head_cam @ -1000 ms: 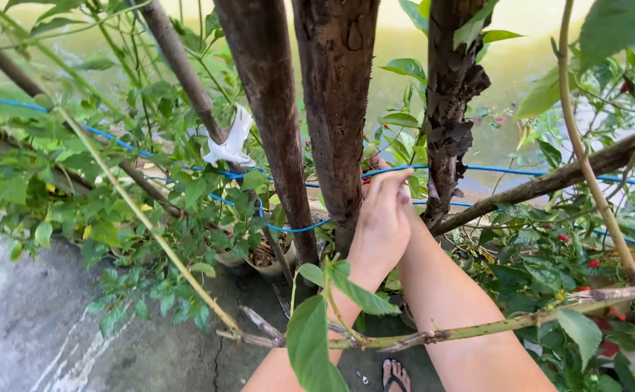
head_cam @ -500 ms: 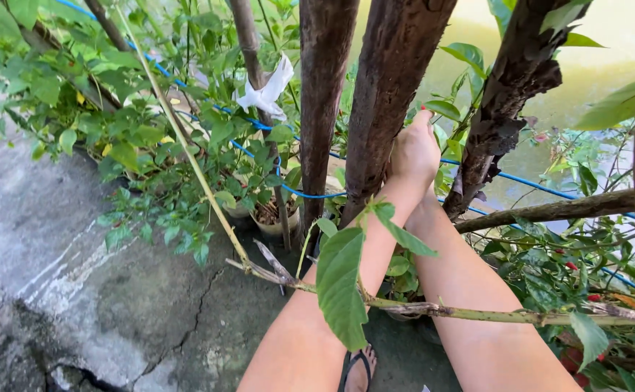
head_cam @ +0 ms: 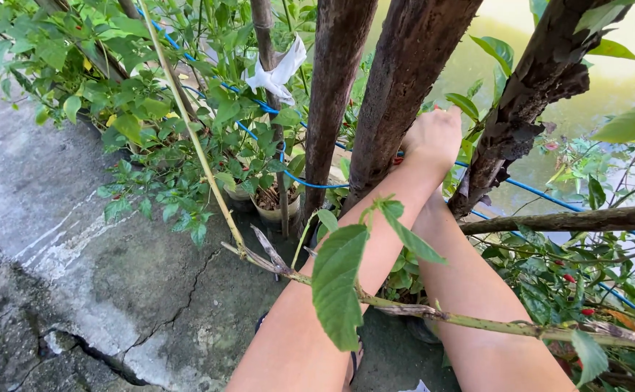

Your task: Picking small red and green chili peppers from a plant.

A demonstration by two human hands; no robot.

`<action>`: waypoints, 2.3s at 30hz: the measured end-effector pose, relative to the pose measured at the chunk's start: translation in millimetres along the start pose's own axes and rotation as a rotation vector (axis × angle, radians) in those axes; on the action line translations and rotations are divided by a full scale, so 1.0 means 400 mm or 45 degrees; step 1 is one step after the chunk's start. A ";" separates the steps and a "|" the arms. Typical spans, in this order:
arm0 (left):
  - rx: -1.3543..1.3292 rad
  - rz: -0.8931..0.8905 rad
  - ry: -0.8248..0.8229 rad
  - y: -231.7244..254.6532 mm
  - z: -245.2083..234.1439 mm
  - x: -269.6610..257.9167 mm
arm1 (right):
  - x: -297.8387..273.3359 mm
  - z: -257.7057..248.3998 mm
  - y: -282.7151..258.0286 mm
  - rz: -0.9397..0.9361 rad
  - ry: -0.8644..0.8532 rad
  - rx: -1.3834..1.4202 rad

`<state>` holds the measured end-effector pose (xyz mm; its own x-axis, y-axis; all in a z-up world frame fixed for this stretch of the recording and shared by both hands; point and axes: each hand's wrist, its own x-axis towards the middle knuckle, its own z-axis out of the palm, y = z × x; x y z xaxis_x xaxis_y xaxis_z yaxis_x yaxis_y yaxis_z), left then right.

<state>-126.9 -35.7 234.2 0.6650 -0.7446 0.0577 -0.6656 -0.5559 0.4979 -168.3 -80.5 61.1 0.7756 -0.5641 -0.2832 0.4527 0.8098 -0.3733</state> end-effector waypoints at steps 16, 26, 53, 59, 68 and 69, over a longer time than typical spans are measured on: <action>-0.190 0.072 0.342 -0.024 -0.085 -0.153 | -0.160 0.196 0.005 -0.154 -0.196 0.010; -0.338 -0.136 0.284 -0.043 0.004 -0.212 | -0.186 0.151 -0.002 -0.131 -0.440 -0.377; -0.466 -0.326 0.241 -0.012 -0.074 -0.299 | -0.104 -0.004 -0.019 0.091 -0.285 -0.055; -0.475 -0.282 0.338 -0.022 -0.037 -0.292 | -0.147 0.055 -0.020 0.082 0.134 -0.484; -0.573 -0.407 0.165 -0.007 -0.076 -0.306 | -0.179 0.108 -0.009 0.004 -0.236 -0.632; -0.551 -0.345 0.238 -0.007 -0.072 -0.310 | -0.197 0.128 -0.002 0.172 -0.408 -0.112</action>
<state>-197.7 69.0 250.6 0.8684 -0.4957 0.0111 -0.2882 -0.4864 0.8248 -207.4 -28.6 128.9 0.9308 -0.3622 -0.0493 0.3076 0.8490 -0.4297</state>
